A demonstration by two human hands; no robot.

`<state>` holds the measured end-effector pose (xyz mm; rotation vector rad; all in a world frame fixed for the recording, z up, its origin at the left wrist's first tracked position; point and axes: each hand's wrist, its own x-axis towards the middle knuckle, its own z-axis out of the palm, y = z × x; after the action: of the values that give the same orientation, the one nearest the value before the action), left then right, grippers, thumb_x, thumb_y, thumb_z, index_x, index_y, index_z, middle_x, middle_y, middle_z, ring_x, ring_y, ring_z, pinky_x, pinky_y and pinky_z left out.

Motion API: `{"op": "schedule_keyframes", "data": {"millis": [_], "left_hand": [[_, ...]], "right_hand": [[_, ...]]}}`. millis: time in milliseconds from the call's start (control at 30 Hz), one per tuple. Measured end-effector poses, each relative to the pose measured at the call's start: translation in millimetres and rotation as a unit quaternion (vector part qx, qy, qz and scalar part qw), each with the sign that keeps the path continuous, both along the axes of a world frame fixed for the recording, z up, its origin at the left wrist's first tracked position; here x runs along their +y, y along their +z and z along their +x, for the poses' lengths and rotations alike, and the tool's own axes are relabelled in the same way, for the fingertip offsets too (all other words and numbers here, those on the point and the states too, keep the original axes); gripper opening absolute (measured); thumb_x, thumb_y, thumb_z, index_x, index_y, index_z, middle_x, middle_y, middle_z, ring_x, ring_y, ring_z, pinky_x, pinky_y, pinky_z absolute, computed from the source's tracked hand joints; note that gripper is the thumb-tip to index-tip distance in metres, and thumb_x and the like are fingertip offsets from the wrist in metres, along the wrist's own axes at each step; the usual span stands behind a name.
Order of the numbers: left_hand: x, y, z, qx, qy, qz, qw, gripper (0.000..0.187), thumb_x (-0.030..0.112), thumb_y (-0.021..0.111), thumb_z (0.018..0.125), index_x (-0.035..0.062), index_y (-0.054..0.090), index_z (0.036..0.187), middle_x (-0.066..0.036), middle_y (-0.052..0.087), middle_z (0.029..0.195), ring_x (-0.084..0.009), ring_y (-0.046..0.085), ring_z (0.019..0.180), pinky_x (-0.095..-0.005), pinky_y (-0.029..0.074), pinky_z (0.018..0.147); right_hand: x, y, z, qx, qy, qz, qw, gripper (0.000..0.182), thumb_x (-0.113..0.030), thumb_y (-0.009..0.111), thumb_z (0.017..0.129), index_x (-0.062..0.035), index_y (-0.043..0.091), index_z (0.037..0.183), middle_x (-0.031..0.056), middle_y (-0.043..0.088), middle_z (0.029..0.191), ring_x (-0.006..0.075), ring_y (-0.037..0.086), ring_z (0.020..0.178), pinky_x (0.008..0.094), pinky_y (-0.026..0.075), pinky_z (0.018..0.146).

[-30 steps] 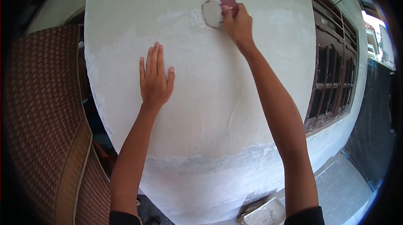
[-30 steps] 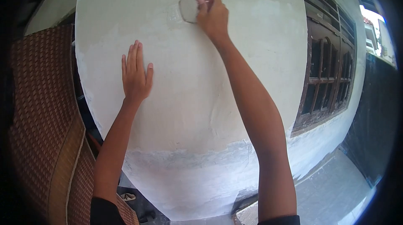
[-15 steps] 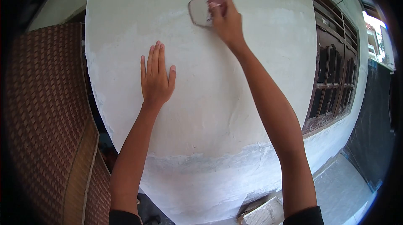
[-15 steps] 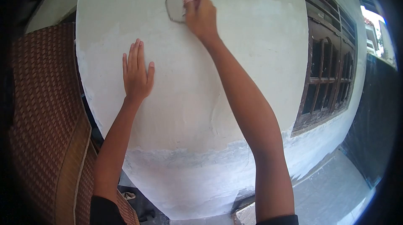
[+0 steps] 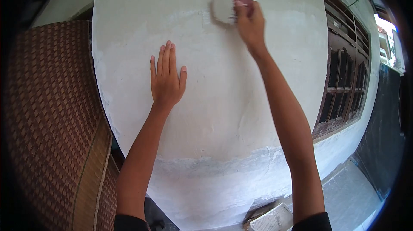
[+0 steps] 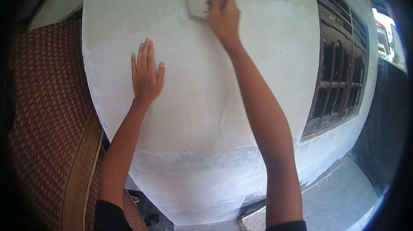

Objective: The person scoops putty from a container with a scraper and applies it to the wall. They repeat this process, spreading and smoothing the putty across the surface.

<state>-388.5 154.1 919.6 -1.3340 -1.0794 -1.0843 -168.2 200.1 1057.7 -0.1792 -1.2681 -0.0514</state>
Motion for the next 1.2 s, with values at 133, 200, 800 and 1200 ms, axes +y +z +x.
{"op": "schedule_keyframes", "data": {"millis": [133,200,800,1200], "left_hand": [[0,0,-2,0.001,-0.002,-0.005,1.000,0.062,0.022,0.045,0.095,0.0030,0.025,0.150,-0.012,0.028,0.155,-0.0275,0.026,0.144,-0.0497,0.016,0.118],[2,0,-3,0.003,-0.010,-0.003,1.000,0.062,0.022,0.045,0.095,0.0031,0.025,0.150,-0.011,0.028,0.155,-0.0274,0.026,0.144,-0.0495,0.015,0.118],[4,0,-1,0.001,-0.012,0.000,1.000,0.062,0.020,0.045,0.095,0.0053,0.024,0.151,-0.010,0.027,0.156,-0.0267,0.025,0.144,-0.0489,0.014,0.118],[4,-1,5,-0.004,0.003,0.009,1.000,0.062,0.020,0.045,0.095,0.0037,0.024,0.151,-0.010,0.027,0.156,-0.0271,0.025,0.144,-0.0501,0.014,0.118]], "right_hand": [[4,6,-37,-0.054,-0.073,0.036,0.995,0.027,-0.025,0.060,0.091,0.0022,0.059,0.097,0.0207,0.068,0.086,0.0353,0.067,0.080,0.0439,0.051,0.074],[20,9,-36,-0.064,-0.152,0.030,0.986,0.029,-0.026,0.060,0.090,0.0023,0.059,0.096,0.0221,0.068,0.084,0.0380,0.066,0.079,0.0464,0.050,0.074],[30,0,17,-0.022,-0.208,-0.022,0.978,0.031,-0.026,0.060,0.089,0.0040,0.061,0.095,0.0288,0.065,0.082,0.0447,0.064,0.079,0.0480,0.050,0.074],[12,-1,33,0.025,-0.050,-0.018,0.998,0.029,-0.029,0.060,0.093,-0.0008,0.061,0.100,0.0169,0.068,0.086,0.0293,0.067,0.082,0.0396,0.051,0.076]]}}
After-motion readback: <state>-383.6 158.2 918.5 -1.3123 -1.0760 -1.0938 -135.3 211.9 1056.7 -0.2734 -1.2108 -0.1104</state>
